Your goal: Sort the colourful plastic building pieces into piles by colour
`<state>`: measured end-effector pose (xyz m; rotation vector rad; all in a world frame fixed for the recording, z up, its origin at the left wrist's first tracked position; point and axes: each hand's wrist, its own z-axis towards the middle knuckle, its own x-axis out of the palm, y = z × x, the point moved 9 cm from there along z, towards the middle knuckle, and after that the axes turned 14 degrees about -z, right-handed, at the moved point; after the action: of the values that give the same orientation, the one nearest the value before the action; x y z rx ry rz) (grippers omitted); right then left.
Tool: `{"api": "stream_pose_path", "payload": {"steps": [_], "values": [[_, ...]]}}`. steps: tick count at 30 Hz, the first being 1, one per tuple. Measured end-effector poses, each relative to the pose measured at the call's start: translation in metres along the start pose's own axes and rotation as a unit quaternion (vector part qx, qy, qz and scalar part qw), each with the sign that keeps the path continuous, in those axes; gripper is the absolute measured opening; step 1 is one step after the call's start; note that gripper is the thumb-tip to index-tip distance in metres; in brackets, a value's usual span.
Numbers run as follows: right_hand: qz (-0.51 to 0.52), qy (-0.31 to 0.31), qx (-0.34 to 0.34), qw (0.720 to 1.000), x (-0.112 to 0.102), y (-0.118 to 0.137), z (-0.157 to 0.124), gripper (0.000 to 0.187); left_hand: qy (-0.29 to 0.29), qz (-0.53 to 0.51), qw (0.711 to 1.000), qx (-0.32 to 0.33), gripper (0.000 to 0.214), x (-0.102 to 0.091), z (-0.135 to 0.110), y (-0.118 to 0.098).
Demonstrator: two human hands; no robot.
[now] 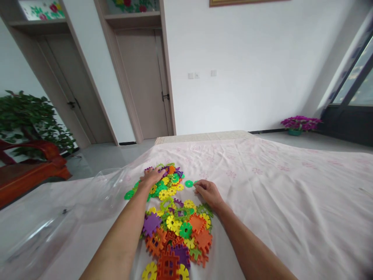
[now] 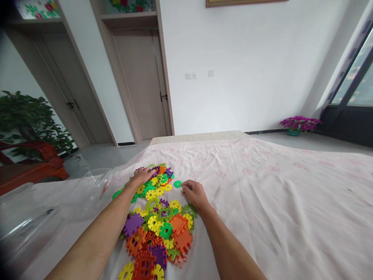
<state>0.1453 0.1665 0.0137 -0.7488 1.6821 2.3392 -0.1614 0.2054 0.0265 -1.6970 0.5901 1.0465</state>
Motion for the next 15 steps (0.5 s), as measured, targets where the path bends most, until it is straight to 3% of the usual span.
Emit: {"api": "stream_pose_path", "payload": {"steps": [5,9,12,15], "values": [[0.008,-0.009,-0.002,1.000,-0.002,0.000,0.000,0.027,0.008,-0.003,0.999,0.034,0.062,0.010,-0.034,-0.013],[0.026,-0.006,-0.007,1.000,-0.002,0.000,0.000,0.024,0.040,-0.023,0.994,0.097,0.047,0.014,-0.068,-0.029],[0.036,-0.014,-0.004,0.999,-0.002,-0.002,0.001,0.024,0.102,-0.051,0.980,0.162,0.040,0.014,-0.092,-0.044],[0.043,-0.023,0.002,0.999,-0.004,-0.006,0.002,0.025,0.199,-0.110,0.946,0.232,0.046,0.010,-0.112,-0.065]]}}
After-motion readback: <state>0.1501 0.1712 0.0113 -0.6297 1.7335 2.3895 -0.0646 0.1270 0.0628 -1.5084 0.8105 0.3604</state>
